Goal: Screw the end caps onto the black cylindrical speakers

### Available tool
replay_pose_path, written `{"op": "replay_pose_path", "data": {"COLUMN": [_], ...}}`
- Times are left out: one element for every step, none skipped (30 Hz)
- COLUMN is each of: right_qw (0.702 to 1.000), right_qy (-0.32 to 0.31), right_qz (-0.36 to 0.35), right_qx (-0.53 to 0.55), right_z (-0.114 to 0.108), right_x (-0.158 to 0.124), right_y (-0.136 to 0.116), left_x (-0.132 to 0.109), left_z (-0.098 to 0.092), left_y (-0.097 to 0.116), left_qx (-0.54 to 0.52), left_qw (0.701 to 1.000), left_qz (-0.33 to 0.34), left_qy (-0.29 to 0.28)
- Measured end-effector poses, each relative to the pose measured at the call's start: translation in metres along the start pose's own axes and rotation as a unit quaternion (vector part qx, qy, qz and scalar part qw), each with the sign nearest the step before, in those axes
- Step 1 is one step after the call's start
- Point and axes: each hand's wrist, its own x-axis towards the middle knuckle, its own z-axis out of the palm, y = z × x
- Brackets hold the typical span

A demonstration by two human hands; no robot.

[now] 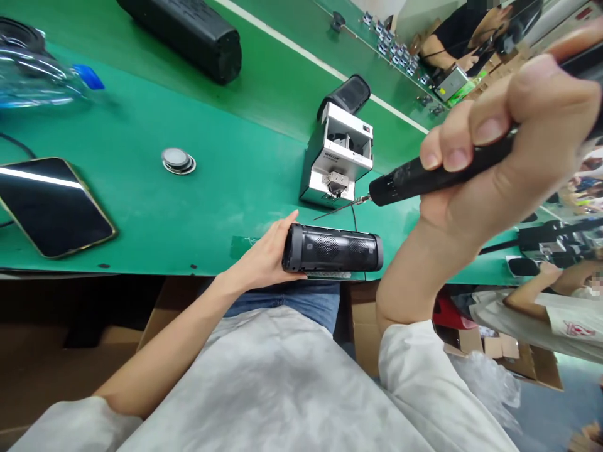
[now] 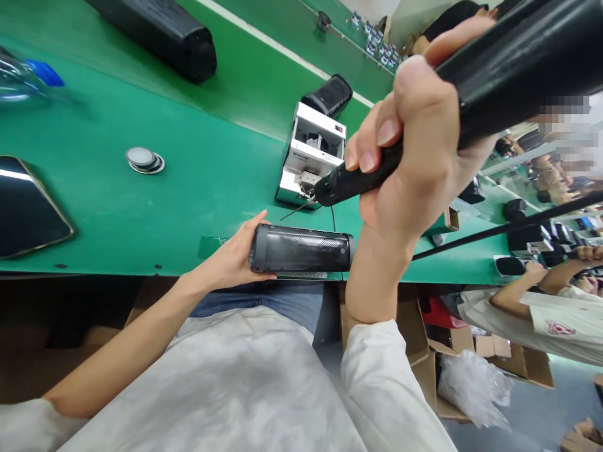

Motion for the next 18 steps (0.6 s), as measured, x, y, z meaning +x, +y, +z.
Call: {"op": "replay_pose_path", "data": {"right_qw": [1.000, 0.999, 0.999, 0.999, 0.998, 0.999, 0.999, 0.999, 1.000, 1.000, 1.000, 0.999, 0.999, 0.998, 0.996, 0.995, 0.993, 0.991], "right_qy": [-0.005, -0.004, -0.002, 0.001, 0.006, 0.009, 0.010, 0.009, 0.005, -0.002, -0.009, -0.016, -0.021, -0.025, -0.031, -0.037, -0.047, -0.064], "right_qz": [0.001, 0.001, 0.001, -0.001, -0.001, 0.000, 0.001, 0.004, 0.008, 0.016, 0.021, 0.026, 0.030, 0.034, 0.038, 0.041, 0.048, 0.061], "right_qx": [-0.015, -0.031, -0.045, -0.054, -0.055, -0.049, -0.040, -0.031, -0.018, -0.007, 0.004, 0.017, 0.035, 0.056, 0.073, 0.088, 0.099, 0.100], "right_z": [0.004, 0.009, 0.014, 0.019, 0.024, 0.029, 0.033, 0.036, 0.039, 0.041, 0.042, 0.043, 0.044, 0.045, 0.045, 0.046, 0.047, 0.047], "right_x": [-0.003, -0.005, -0.008, -0.010, -0.012, -0.014, -0.015, -0.017, -0.018, -0.019, -0.019, -0.020, -0.021, -0.022, -0.024, -0.027, -0.030, -0.034], "right_y": [-0.005, -0.009, -0.012, -0.014, -0.014, -0.014, -0.014, -0.014, -0.014, -0.013, -0.012, -0.011, -0.009, -0.007, -0.004, -0.001, 0.004, 0.010], "left_x": [0.000, 0.000, 0.000, -0.001, -0.001, -0.001, -0.001, -0.001, -0.001, 0.000, 0.000, 0.000, 0.000, -0.001, -0.001, -0.001, -0.001, 0.000], "left_z": [0.000, 0.000, 0.000, 0.000, 0.000, 0.000, 0.000, 0.000, 0.000, 0.000, 0.000, 0.000, 0.000, 0.001, 0.002, 0.004, 0.006, 0.008], "left_y": [0.000, 0.000, 0.001, 0.001, 0.001, 0.002, 0.002, 0.002, 0.003, 0.003, 0.003, 0.003, 0.004, 0.004, 0.005, 0.006, 0.006, 0.006], "left_qx": [0.000, 0.002, 0.005, 0.007, 0.009, 0.009, 0.008, 0.006, 0.003, 0.000, -0.002, -0.004, -0.005, -0.007, -0.009, -0.012, -0.018, -0.025], "left_qw": [1.000, 1.000, 1.000, 1.000, 1.000, 1.000, 1.000, 1.000, 1.000, 1.000, 1.000, 1.000, 1.000, 1.000, 1.000, 1.000, 1.000, 0.999], "left_qz": [0.002, 0.004, 0.006, 0.008, 0.009, 0.008, 0.008, 0.007, 0.006, 0.006, 0.006, 0.007, 0.008, 0.010, 0.010, 0.011, 0.012, 0.012], "left_qy": [0.001, 0.002, 0.003, 0.003, 0.002, 0.001, 0.000, -0.001, -0.001, 0.000, 0.000, 0.002, 0.003, 0.005, 0.008, 0.014, 0.021, 0.029]}}
